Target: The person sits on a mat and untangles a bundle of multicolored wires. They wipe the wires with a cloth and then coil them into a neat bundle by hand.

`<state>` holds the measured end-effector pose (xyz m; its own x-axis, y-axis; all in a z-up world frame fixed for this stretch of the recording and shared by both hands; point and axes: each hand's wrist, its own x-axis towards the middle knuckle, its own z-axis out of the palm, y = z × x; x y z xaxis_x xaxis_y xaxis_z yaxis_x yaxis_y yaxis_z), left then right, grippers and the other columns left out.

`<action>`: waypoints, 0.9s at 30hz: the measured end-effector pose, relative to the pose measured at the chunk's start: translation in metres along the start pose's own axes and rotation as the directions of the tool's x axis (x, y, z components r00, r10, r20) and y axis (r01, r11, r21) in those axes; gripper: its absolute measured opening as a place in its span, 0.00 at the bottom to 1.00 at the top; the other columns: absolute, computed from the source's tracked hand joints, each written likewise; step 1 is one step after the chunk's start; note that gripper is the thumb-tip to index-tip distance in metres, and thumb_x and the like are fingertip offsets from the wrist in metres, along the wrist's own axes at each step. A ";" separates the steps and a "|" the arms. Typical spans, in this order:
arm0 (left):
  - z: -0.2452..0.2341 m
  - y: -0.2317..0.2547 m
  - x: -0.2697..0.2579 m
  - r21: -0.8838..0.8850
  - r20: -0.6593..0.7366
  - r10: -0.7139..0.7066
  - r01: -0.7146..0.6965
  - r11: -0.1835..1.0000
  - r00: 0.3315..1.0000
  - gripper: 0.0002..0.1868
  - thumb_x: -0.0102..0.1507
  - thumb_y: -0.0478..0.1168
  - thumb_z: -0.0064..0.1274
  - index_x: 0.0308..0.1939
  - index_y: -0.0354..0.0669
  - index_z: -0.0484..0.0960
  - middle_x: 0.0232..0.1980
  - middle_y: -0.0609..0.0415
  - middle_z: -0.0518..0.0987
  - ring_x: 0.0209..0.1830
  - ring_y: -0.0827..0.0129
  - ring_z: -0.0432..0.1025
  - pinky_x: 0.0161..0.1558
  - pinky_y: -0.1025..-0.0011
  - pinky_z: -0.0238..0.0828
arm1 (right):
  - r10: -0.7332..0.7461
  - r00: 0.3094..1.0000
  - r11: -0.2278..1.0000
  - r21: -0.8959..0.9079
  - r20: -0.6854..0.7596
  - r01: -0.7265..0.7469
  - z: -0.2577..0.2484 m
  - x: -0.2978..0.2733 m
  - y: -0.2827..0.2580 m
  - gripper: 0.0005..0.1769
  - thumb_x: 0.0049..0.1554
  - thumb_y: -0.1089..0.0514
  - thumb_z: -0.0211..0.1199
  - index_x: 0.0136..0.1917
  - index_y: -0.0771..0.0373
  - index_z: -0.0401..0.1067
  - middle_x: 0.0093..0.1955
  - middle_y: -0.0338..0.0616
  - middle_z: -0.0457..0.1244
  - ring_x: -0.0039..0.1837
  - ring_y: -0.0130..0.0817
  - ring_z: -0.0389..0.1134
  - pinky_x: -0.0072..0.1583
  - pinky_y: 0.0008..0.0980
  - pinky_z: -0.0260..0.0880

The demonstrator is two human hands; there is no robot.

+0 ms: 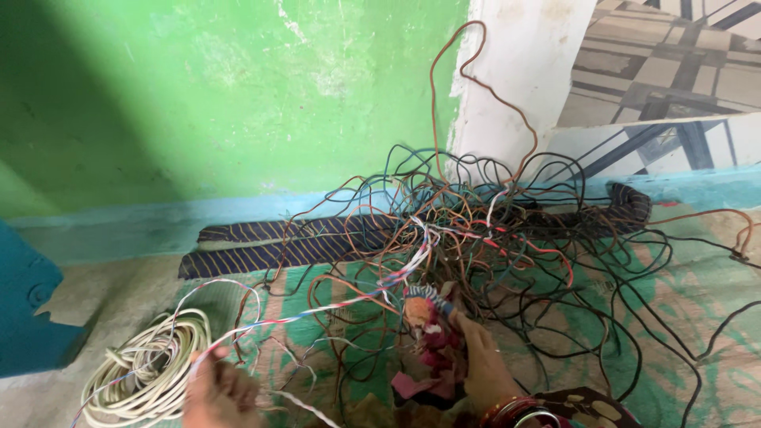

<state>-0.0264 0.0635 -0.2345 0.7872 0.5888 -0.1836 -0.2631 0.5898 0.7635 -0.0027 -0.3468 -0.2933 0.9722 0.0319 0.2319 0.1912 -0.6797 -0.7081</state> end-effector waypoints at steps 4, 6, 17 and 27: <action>-0.023 0.006 0.014 -0.078 -0.090 0.009 -0.016 0.997 0.996 0.19 0.72 0.60 0.43 0.36 0.55 0.75 0.18 0.69 0.52 0.14 0.80 0.43 0.19 0.75 0.39 | 0.034 0.999 0.998 0.044 0.033 -0.036 -0.015 0.000 -0.024 0.37 0.51 0.71 0.61 0.73 0.58 0.58 0.72 0.54 0.56 0.73 0.55 0.57 0.71 0.42 0.60; -0.032 0.003 0.018 -0.167 -0.109 0.053 -0.070 0.983 0.993 0.22 0.73 0.64 0.44 0.35 0.56 0.75 0.18 0.70 0.52 0.14 0.80 0.43 0.19 0.76 0.39 | 0.048 0.998 0.997 0.051 0.044 -0.051 -0.021 0.002 -0.036 0.39 0.45 0.74 0.59 0.70 0.58 0.61 0.72 0.53 0.56 0.74 0.55 0.57 0.71 0.42 0.60; -0.028 -0.006 0.006 -0.070 -0.039 -0.107 0.104 0.992 0.994 0.22 0.71 0.63 0.42 0.35 0.53 0.74 0.20 0.67 0.53 0.15 0.78 0.45 0.21 0.73 0.41 | -0.320 0.902 0.947 -0.133 -0.288 0.293 -0.074 0.066 -0.094 0.43 0.45 0.68 0.65 0.73 0.64 0.57 0.72 0.61 0.57 0.74 0.58 0.56 0.71 0.46 0.55; -0.031 -0.027 0.014 0.061 -0.073 -0.253 0.258 0.964 0.965 0.14 0.70 0.51 0.42 0.41 0.47 0.74 0.21 0.61 0.55 0.16 0.73 0.47 0.22 0.68 0.45 | -0.093 0.992 0.964 0.241 -0.086 0.111 -0.083 0.109 -0.060 0.20 0.51 0.50 0.71 0.52 0.64 0.73 0.46 0.42 0.71 0.49 0.34 0.72 0.53 0.32 0.71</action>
<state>-0.0256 0.0727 -0.2770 0.7853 0.4590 -0.4155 -0.0168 0.6867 0.7268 0.0805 -0.3631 -0.1701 0.9352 0.0320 0.3528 0.3247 -0.4753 -0.8177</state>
